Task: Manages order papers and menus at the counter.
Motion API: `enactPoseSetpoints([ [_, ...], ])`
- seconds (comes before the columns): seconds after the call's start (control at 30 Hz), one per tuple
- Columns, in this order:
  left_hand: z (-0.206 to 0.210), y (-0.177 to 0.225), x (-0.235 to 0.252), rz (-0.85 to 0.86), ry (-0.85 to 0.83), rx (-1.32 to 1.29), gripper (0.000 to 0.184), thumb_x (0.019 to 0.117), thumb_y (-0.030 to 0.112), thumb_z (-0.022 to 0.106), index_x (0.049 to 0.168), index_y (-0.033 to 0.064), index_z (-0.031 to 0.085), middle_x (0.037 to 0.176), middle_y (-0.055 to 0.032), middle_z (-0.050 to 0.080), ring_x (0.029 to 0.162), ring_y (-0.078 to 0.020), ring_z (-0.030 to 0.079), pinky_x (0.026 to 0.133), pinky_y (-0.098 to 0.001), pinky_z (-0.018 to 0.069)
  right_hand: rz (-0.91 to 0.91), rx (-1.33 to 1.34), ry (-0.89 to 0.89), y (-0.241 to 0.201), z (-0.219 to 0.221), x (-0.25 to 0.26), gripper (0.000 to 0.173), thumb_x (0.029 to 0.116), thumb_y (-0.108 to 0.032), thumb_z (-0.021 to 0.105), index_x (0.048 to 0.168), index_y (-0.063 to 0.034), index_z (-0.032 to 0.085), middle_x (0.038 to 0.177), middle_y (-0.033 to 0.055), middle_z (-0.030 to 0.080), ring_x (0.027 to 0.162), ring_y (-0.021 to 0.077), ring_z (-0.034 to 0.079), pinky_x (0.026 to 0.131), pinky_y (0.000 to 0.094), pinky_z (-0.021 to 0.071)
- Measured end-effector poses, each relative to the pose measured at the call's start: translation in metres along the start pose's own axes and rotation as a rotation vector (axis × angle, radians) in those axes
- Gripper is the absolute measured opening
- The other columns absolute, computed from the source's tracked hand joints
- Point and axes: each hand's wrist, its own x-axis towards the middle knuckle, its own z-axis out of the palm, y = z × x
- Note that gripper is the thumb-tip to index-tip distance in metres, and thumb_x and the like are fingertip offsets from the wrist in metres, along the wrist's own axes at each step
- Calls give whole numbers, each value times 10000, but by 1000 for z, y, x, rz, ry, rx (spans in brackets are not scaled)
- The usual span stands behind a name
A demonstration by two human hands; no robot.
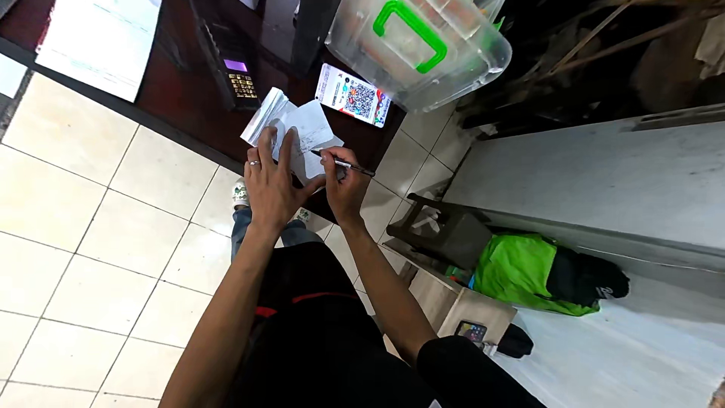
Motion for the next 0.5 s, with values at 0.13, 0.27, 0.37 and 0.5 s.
enactPoseSetpoints([
  [0.13,-1,0,1,0,-3,-19,988,748,706,743,1544,197,454,1580,-170,384,1280,-410,484,978,-551,446,-24,46,-95,1,1,0,143,992,-71,644,1070,21,721,1002,105,742,886,133,724,785,320,634],
  [0.27,-1,0,1,-1,12,-1,1007,757,794,677,1540,197,464,1569,-164,403,1258,-384,503,951,-518,456,12,-34,-2,2,2,2,142,1004,-85,630,1077,7,708,980,91,732,834,117,713,719,294,623],
  [0.37,-1,0,1,-11,5,-3,991,744,729,728,1539,201,462,1564,-162,404,1255,-390,498,952,-525,452,-30,-13,-61,1,2,0,144,994,-73,642,1070,18,723,1019,107,739,921,131,722,803,308,627],
  [0.5,0,0,2,-8,13,6,1007,747,784,689,1539,204,466,1565,-155,405,1235,-375,505,951,-502,449,-3,4,-14,3,2,1,135,998,-70,633,1072,12,710,971,91,733,838,121,713,731,301,624],
])
